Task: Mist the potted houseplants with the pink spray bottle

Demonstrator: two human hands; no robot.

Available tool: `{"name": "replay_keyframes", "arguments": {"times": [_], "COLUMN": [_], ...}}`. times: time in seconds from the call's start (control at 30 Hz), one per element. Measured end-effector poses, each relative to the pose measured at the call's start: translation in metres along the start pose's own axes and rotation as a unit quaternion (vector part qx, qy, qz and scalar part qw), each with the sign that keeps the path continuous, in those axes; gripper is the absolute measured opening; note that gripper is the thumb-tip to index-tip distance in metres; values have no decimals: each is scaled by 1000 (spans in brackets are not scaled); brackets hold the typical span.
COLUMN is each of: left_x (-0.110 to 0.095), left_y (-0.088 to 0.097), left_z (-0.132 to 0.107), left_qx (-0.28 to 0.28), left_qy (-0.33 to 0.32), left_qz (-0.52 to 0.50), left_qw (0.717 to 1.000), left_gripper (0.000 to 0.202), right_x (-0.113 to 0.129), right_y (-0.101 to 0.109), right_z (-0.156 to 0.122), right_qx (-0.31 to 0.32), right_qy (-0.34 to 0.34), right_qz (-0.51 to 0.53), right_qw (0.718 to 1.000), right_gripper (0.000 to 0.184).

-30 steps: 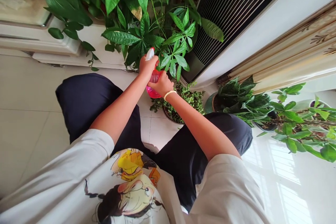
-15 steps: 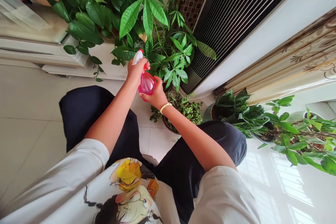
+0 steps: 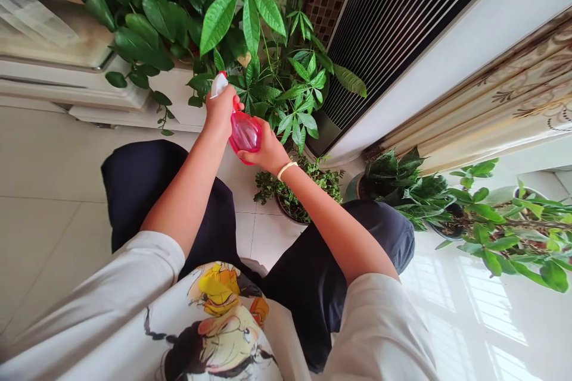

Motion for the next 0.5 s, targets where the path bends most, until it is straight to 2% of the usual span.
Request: {"name": "replay_keyframes", "arguments": {"times": [0.13, 0.37, 0.5], "left_x": [-4, 1, 11], "left_y": [4, 13, 24], "left_z": [-3, -4, -9], "left_qx": [-4, -31, -77], "left_qy": [-21, -45, -2], "left_qz": [-15, -42, -56], "left_qw": [1000, 998, 995], "left_gripper": [22, 21, 21], "right_x": [-1, -2, -2], "right_y": [-2, -4, -6], "right_z": [3, 5, 3], "right_qx": [5, 14, 25], "right_qy": [20, 10, -3], "right_qz": [7, -8, -42], "right_qw": [1000, 1000, 999], "right_gripper": [102, 103, 101]}}
Point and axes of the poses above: each hand's wrist, its own z-axis towards the middle knuckle, its own y-axis out of the back of the hand, x = y × z, the point moved 4 cm from there along z, towards the middle knuckle, and after that the axes turned 6 degrees about -x, right-handed, at the moved point
